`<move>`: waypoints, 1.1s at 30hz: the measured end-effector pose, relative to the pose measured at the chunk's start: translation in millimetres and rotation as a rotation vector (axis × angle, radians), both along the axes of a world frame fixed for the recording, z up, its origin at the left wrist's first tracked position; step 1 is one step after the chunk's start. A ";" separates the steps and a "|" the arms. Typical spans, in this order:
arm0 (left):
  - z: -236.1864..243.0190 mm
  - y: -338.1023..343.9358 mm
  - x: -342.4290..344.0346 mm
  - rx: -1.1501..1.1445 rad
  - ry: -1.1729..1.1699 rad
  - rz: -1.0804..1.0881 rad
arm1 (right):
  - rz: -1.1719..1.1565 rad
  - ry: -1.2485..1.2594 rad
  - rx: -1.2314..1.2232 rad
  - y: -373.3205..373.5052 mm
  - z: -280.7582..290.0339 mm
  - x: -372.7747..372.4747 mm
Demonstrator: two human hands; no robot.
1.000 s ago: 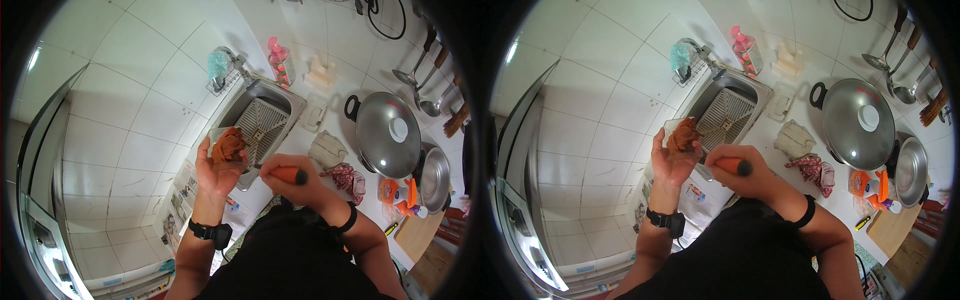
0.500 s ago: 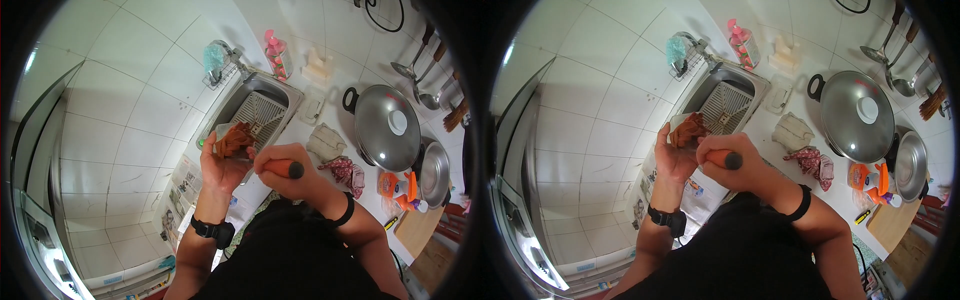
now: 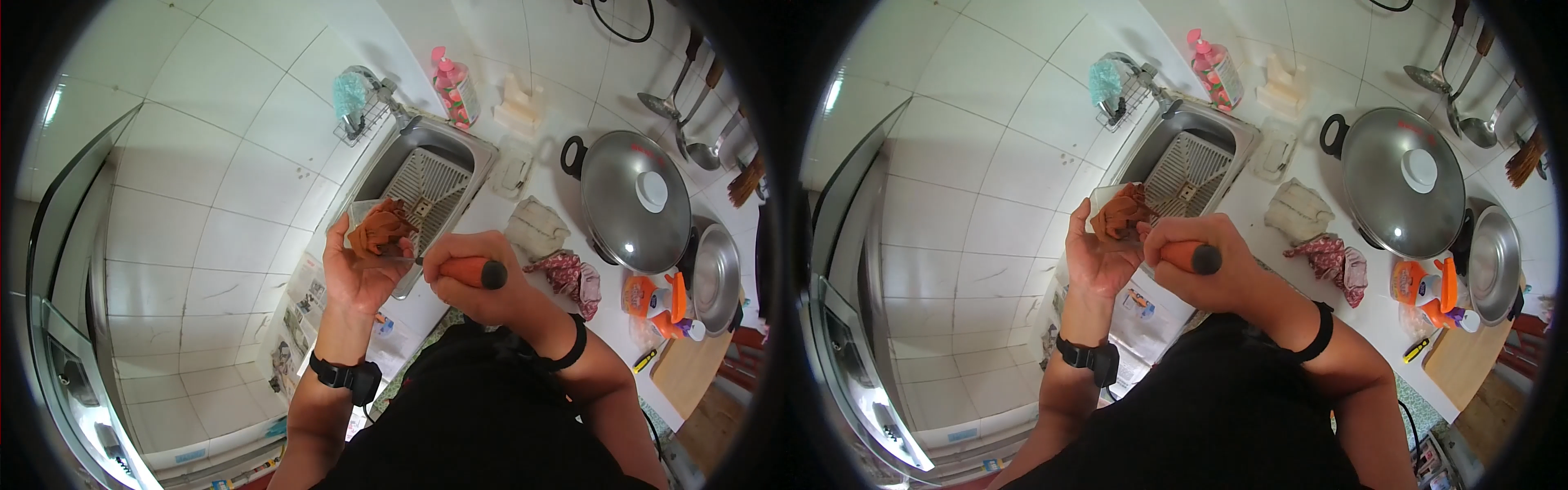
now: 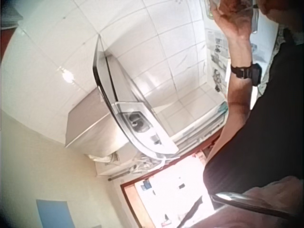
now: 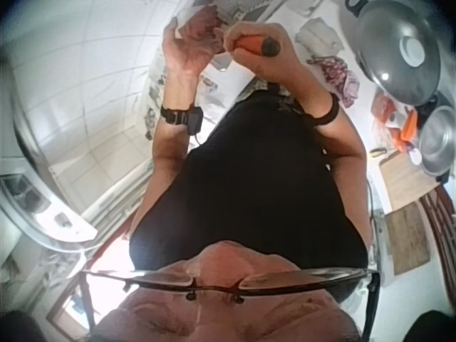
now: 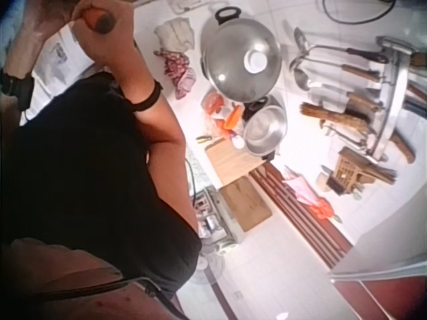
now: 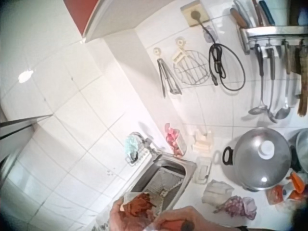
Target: The recorder cleans a piece of meat by picking off fat or membrane with their hands and a small screwdriver-like tool over a sink.
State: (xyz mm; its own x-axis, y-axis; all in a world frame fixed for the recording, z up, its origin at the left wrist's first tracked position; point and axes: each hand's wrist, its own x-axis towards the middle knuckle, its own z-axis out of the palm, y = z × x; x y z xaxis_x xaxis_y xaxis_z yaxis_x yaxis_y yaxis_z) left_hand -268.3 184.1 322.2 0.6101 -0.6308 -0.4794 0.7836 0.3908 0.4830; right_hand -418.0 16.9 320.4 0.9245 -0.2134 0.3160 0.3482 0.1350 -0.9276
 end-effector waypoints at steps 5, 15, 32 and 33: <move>-4.3 9.2 -1.7 0.023 0.020 -0.022 | -0.025 -0.007 -0.041 3.8 0.3 -2.0; 11.3 5.4 -9.0 0.007 0.032 0.024 | -0.041 -0.031 -0.130 1.7 -5.8 -15.1; 16.0 2.5 -7.2 0.114 -0.070 0.000 | -0.064 -0.196 -0.025 23.7 -17.4 23.3; 16.4 4.1 -7.6 0.111 -0.084 -0.033 | -0.069 -0.174 -0.014 22.1 -15.9 21.6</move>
State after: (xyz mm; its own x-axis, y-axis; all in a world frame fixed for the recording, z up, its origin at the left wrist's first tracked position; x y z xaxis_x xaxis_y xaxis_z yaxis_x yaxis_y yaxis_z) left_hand -275.8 188.1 338.7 0.6306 -0.5973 -0.4956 0.7504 0.3061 0.5859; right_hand -396.4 39.0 304.5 0.8389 -0.2687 0.4734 0.5117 0.0925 -0.8542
